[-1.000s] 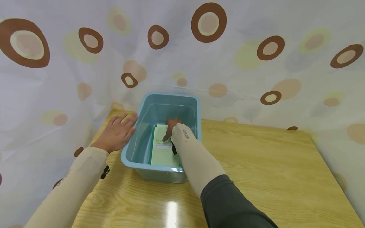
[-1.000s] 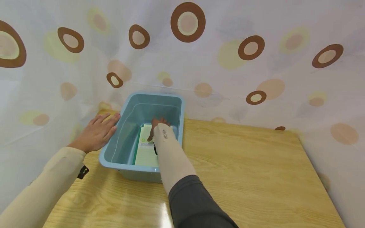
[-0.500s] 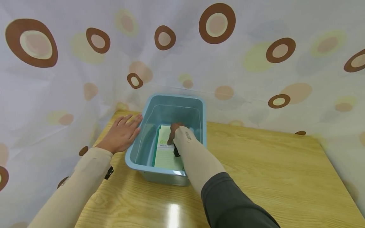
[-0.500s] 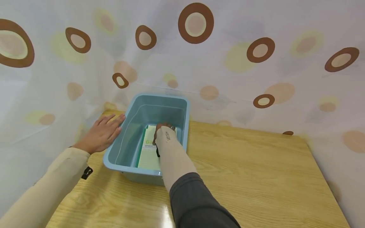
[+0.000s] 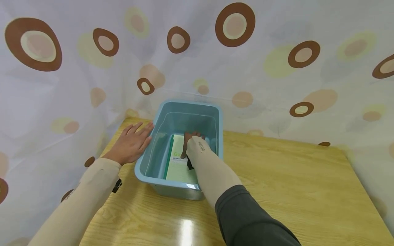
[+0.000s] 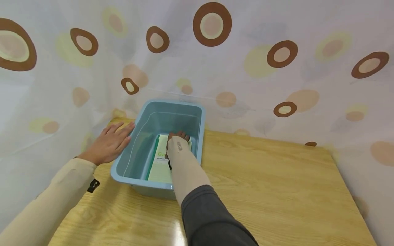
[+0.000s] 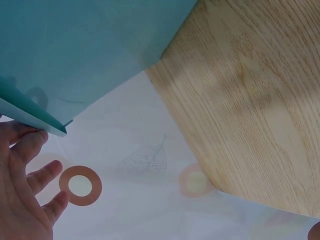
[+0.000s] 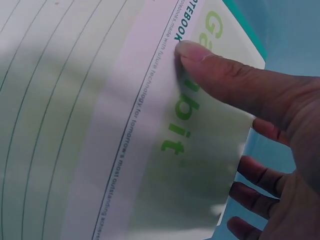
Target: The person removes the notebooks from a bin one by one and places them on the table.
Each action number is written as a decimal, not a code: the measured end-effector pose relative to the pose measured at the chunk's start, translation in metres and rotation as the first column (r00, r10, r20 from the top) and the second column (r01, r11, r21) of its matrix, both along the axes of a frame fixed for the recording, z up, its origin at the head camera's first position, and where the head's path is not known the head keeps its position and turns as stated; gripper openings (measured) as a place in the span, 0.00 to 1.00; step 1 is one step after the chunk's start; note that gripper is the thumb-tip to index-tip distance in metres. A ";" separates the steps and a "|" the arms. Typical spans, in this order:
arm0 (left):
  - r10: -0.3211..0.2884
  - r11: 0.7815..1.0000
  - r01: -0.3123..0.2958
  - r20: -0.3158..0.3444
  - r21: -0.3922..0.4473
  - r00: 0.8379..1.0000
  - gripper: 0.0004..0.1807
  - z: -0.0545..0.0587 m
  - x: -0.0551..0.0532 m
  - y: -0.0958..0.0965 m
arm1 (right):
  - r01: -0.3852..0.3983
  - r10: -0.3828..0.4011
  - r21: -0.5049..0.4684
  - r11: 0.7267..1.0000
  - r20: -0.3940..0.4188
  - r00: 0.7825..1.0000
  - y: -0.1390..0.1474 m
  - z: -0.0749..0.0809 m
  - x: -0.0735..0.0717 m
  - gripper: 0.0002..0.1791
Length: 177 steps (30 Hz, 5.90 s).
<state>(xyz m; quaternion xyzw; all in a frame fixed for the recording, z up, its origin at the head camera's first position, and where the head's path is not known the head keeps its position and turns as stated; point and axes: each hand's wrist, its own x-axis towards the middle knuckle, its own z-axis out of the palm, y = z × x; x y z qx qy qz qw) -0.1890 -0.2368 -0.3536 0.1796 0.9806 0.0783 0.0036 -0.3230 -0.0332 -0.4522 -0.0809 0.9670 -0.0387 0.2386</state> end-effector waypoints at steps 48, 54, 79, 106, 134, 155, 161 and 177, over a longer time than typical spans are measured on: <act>-0.006 1.000 0.006 0.019 0.003 1.000 0.30 0.003 0.000 0.001 | -0.077 0.067 -0.059 0.995 -0.155 0.986 -0.005 0.023 0.009 0.56; -0.013 1.000 0.013 0.008 -0.004 1.000 0.30 0.004 -0.001 0.003 | -0.126 0.113 -0.058 0.990 -0.185 0.976 -0.003 0.044 0.013 0.43; -0.003 1.000 0.003 0.027 0.003 1.000 0.30 0.010 0.002 0.004 | -0.446 0.357 -0.085 0.891 -0.474 0.805 0.030 0.117 0.036 0.32; -0.023 0.999 0.023 0.011 -0.029 1.000 0.30 0.007 0.005 0.003 | -0.374 -0.176 -0.602 0.706 -0.660 0.730 0.141 0.280 0.089 0.29; -0.008 1.000 0.009 0.021 -0.025 1.000 0.30 0.008 0.001 -0.001 | -0.073 -0.229 -0.546 0.835 -0.465 0.855 0.294 0.220 0.071 0.33; -0.011 1.000 0.012 0.025 -0.023 1.000 0.30 0.007 0.001 -0.002 | -0.285 0.186 -0.335 0.898 -0.297 0.936 0.265 0.091 0.009 0.25; -0.010 1.000 0.010 0.016 -0.017 1.000 0.30 0.006 0.001 -0.002 | -0.238 0.152 -0.314 0.919 -0.273 0.950 0.256 0.070 -0.002 0.27; 0.000 1.000 0.000 0.013 -0.013 1.000 0.30 0.006 0.002 -0.003 | -0.112 0.018 -0.260 0.959 -0.338 0.941 0.231 0.016 -0.013 0.34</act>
